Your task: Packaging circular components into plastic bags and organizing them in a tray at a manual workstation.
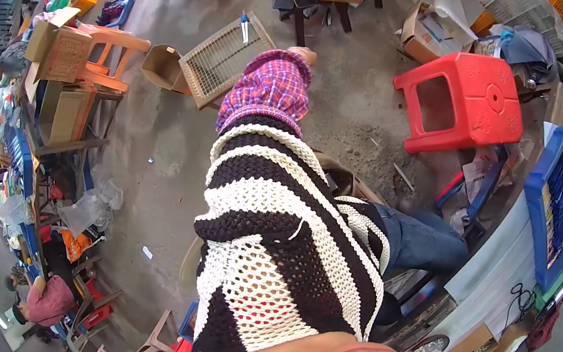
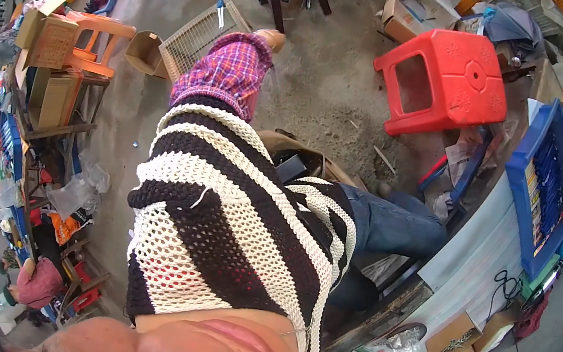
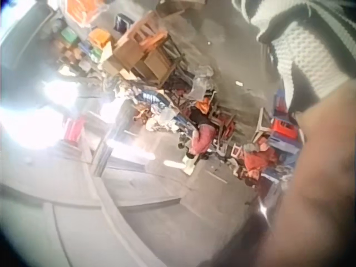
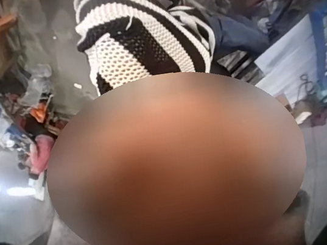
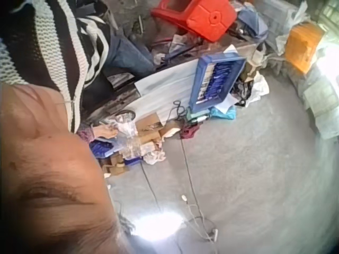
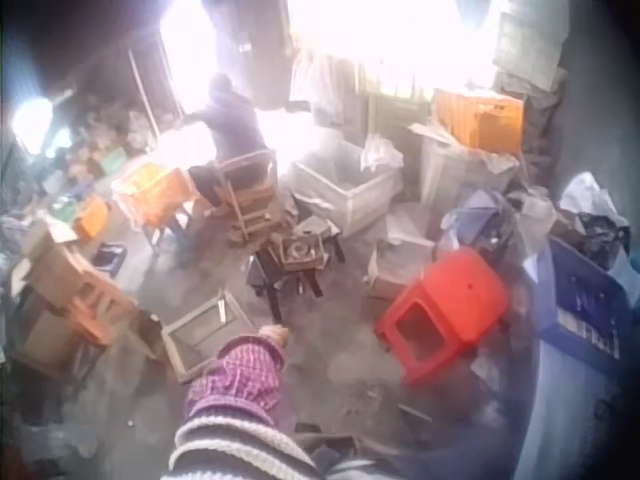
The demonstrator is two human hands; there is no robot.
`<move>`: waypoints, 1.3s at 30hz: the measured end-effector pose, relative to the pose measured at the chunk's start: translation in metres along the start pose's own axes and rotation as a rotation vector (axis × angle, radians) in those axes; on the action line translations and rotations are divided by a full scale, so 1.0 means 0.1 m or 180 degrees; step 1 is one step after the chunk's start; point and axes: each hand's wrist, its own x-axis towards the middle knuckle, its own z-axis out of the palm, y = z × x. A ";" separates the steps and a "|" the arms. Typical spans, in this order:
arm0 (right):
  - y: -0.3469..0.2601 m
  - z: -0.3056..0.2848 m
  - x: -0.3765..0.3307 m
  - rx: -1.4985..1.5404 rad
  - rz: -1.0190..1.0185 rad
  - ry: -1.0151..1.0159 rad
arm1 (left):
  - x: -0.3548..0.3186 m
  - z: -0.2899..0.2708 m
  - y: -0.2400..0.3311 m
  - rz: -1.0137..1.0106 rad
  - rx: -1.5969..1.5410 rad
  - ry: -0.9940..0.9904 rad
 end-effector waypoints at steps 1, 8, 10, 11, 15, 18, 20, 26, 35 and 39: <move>0.14 -0.12 0.11 0.0282 0.0361 0.0019 | 0.03 0.20 -0.24 -0.0355 -0.0215 0.0115; 0.51 -0.95 0.71 -0.0267 0.1069 -0.0260 | 0.04 0.91 -1.28 -0.2649 -0.1523 0.1644; 0.47 -1.04 0.87 0.0277 0.1260 0.0096 | 0.20 0.90 -1.29 -0.2997 -0.1691 0.1461; 0.43 -0.99 0.95 0.1311 0.1577 -0.1782 | 0.20 0.97 -1.46 -0.3154 -0.1942 0.1801; 0.20 -0.82 0.83 0.0570 0.1712 -0.0881 | 0.32 1.10 -1.92 -0.3453 -0.1832 0.2471; 0.10 -1.10 0.89 -0.0463 0.1520 0.0295 | 0.50 0.97 -1.83 -0.3682 -0.2796 0.2087; 0.12 -1.13 1.01 -0.0553 0.1530 0.0354 | 0.46 0.94 -1.99 -0.3797 -0.2436 0.2067; 0.10 -1.27 1.27 -0.0558 0.1618 0.0033 | 0.58 1.09 -2.03 -0.3930 -0.1454 0.2414; 0.05 -0.95 0.99 -0.0450 0.1688 0.0586 | 0.63 1.04 -2.11 -0.3825 -0.1772 0.2850; 0.11 -1.07 1.06 -0.0531 0.1673 0.0296 | 0.59 1.23 -2.09 -0.3621 -0.3620 0.3717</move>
